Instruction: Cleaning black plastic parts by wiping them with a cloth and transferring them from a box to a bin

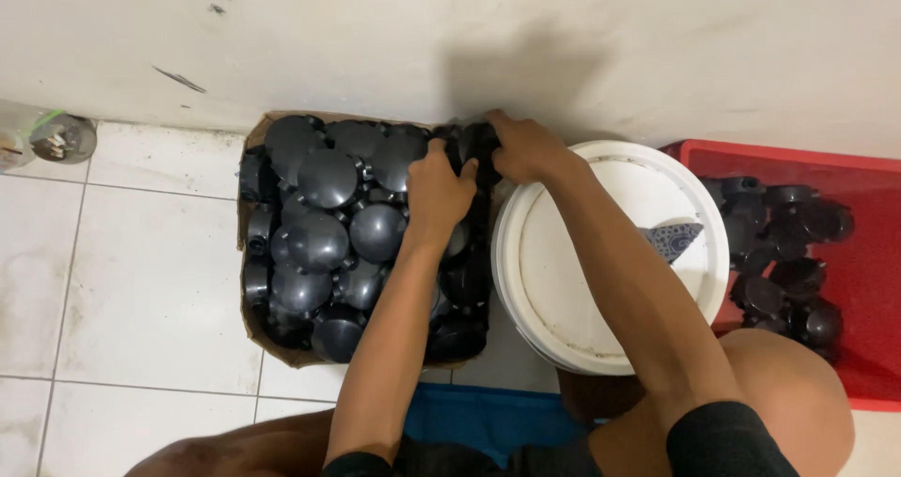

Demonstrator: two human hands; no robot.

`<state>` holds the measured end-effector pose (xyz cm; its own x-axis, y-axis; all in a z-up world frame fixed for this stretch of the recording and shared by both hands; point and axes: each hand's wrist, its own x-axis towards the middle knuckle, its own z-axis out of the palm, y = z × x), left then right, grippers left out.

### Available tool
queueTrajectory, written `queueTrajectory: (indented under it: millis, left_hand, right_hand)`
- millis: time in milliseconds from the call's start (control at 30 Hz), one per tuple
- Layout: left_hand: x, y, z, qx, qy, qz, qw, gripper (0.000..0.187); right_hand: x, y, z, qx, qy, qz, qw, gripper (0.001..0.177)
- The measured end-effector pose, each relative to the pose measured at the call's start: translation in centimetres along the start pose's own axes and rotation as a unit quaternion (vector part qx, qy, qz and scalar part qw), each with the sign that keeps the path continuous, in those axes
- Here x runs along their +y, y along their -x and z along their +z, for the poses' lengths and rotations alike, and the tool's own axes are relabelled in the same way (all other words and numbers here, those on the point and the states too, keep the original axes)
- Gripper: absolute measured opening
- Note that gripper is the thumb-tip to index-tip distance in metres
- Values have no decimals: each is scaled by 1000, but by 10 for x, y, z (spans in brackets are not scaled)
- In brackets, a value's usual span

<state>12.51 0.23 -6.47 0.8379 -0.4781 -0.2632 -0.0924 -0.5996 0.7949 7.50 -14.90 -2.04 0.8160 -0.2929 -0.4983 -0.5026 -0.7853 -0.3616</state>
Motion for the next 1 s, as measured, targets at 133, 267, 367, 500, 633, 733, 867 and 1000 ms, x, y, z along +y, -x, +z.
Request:
queueTrajectory:
  millis: [133,267,367,500,633,733,867,1000]
  left_hand:
    - [14,-8,-2,-34,-33,2,999,53]
    - [1,-22,14,-71,-82,-12,994,46]
    - [0,-27,18,-71,-122,-3,990,43]
    - [1,-27,15,-62,-192,8,979,40]
    - [5,-19,16,-40,-252,36,966,41]
    - [9,-22,22,-17,-257,37,966,39]
    - [12,-10,17,12,-299,51,953,41]
    - [14,-8,3,-14,-254,49,966,39]
  right_hand:
    - [-2,-8,-11,-78,-51,-4,996,75]
    - [4,-22,-7,-125,-55,-4,991,72]
    - [-3,-25,-7,-126,-27,-23,991,70]
    - [11,-49,19,-107,36,-37,993,71]
    - [20,-56,31,-82,20,-16,996,68]
    - [14,-51,21,-78,23,-25,996,72]
    - [-13,-24,3,-104,64,9,992,60]
    - [-23,-15,-15,-100,98,41,989,44]
